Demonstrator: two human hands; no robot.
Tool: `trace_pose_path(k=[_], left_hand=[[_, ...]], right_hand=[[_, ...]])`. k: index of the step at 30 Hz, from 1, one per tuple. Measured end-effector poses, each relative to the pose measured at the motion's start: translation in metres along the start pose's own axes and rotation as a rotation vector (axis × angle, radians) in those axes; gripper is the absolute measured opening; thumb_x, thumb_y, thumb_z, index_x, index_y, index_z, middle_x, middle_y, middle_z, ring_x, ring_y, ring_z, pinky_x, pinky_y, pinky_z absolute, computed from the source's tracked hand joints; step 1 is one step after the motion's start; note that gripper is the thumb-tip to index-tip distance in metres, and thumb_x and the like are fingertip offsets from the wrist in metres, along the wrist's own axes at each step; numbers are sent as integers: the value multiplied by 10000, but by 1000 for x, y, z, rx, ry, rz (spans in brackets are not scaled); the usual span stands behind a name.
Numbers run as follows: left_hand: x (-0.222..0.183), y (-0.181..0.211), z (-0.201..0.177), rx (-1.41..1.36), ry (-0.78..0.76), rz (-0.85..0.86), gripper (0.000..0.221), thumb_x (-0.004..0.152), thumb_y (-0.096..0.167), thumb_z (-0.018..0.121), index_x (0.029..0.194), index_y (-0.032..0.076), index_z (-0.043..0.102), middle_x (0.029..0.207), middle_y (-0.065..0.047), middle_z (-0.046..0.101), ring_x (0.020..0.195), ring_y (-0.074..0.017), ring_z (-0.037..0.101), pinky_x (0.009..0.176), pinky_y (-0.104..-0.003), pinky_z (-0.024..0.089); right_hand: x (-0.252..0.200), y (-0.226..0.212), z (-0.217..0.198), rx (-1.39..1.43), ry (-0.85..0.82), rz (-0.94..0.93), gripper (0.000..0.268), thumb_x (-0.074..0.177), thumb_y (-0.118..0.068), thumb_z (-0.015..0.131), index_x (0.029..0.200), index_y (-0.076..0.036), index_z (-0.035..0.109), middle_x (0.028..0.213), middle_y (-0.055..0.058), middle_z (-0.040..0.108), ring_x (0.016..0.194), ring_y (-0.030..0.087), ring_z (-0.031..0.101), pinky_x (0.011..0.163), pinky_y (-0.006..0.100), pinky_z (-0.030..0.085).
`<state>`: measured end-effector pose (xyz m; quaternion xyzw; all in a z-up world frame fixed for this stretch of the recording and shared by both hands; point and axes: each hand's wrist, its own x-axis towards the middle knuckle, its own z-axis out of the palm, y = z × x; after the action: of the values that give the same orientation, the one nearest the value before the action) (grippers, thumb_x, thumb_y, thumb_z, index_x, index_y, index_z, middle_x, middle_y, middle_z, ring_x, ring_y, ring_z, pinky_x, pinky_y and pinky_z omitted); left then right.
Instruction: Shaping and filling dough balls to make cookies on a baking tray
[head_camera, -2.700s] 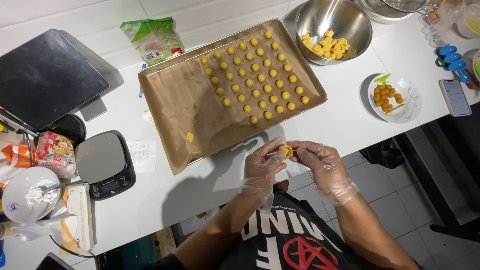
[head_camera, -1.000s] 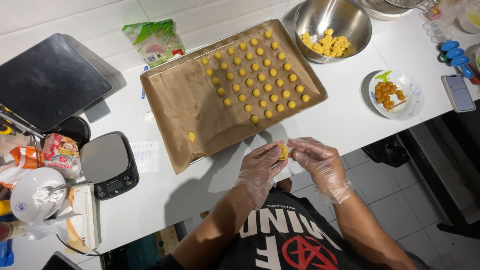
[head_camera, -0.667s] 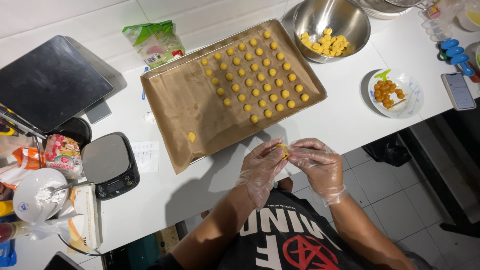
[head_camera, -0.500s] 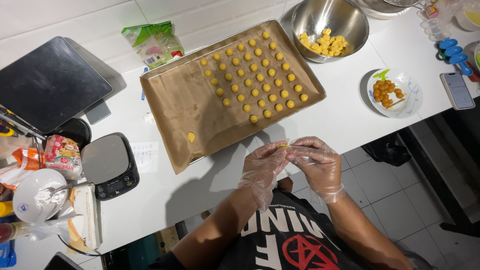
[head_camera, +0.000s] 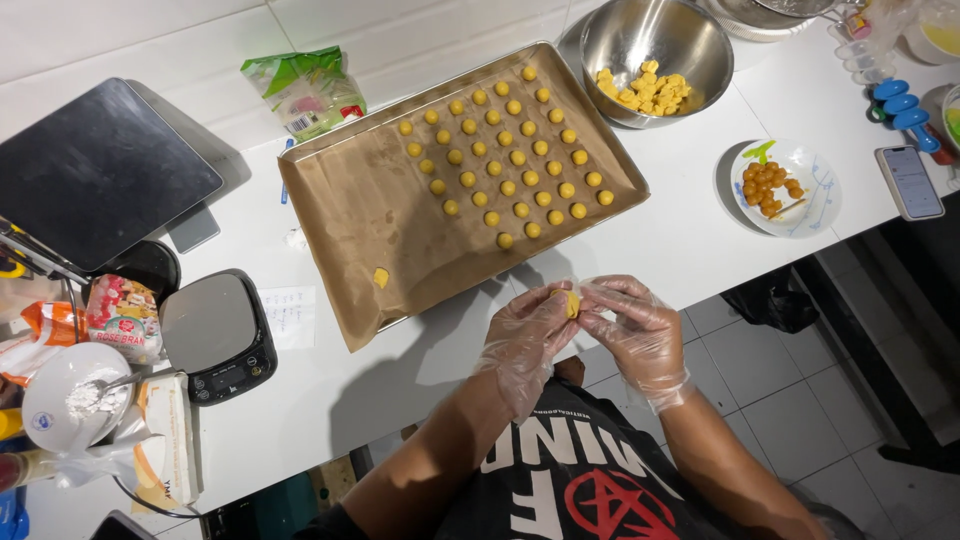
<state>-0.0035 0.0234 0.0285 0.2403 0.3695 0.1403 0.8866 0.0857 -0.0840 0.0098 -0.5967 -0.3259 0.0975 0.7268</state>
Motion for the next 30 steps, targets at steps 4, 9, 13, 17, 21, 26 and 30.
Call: trace_pose_path(k=[4, 9, 13, 17, 21, 26, 30], left_hand=[[6, -6, -2, 11, 7, -19, 319, 937, 124, 759, 1211, -33, 715, 1126, -233, 668, 986, -309, 715, 957, -407, 613], [4, -2, 0, -14, -11, -15, 306, 940, 119, 752, 1215, -9, 717, 1115, -209, 656, 1017, -303, 705, 968, -395, 608], [1, -4, 5, -27, 31, -33, 277, 953, 134, 743, 1174, -30, 708, 1108, -238, 648, 1010, -330, 704, 971, -413, 608], [4, -1, 1, -119, 54, -75, 208, 974, 112, 713, 1116, -37, 678, 1021, -261, 650, 981, -370, 725, 919, -408, 639], [4, -3, -1, 26, 88, -78, 331, 917, 228, 800, 1155, 18, 705, 1029, -186, 677, 934, -310, 733, 929, -441, 621], [5, 3, 2, 68, 146, -97, 321, 919, 253, 800, 1154, 39, 756, 1103, -229, 730, 978, -375, 756, 912, -422, 626], [5, 1, 0, 81, 149, -118, 357, 898, 266, 817, 1168, 41, 759, 1082, -240, 728, 978, -367, 755, 923, -427, 623]], right_hand=[[1, 8, 1, -91, -1, -86, 266, 710, 58, 881, 964, 31, 806, 953, 227, 715, 909, 275, 711, 796, 381, 597], [5, 12, 2, -58, -25, -78, 276, 716, 24, 888, 977, 41, 801, 939, 229, 725, 901, 267, 705, 807, 380, 595], [3, 15, 5, -103, 26, -135, 299, 728, -10, 898, 1003, 37, 793, 936, 216, 720, 920, 282, 710, 805, 391, 590], [4, -3, 7, -255, 4, -258, 430, 647, -17, 934, 1054, 8, 796, 964, 228, 720, 955, 348, 713, 850, 453, 600], [11, -13, 12, -362, -58, -339, 335, 692, -36, 917, 1012, -33, 818, 953, 203, 753, 906, 378, 747, 830, 464, 615], [19, -12, 6, -409, -140, -588, 271, 717, -2, 890, 979, -20, 823, 948, 194, 784, 851, 370, 769, 744, 458, 620], [21, -13, 3, -485, -201, -686, 144, 795, -24, 837, 937, -36, 818, 995, 198, 774, 858, 394, 753, 743, 466, 614]])
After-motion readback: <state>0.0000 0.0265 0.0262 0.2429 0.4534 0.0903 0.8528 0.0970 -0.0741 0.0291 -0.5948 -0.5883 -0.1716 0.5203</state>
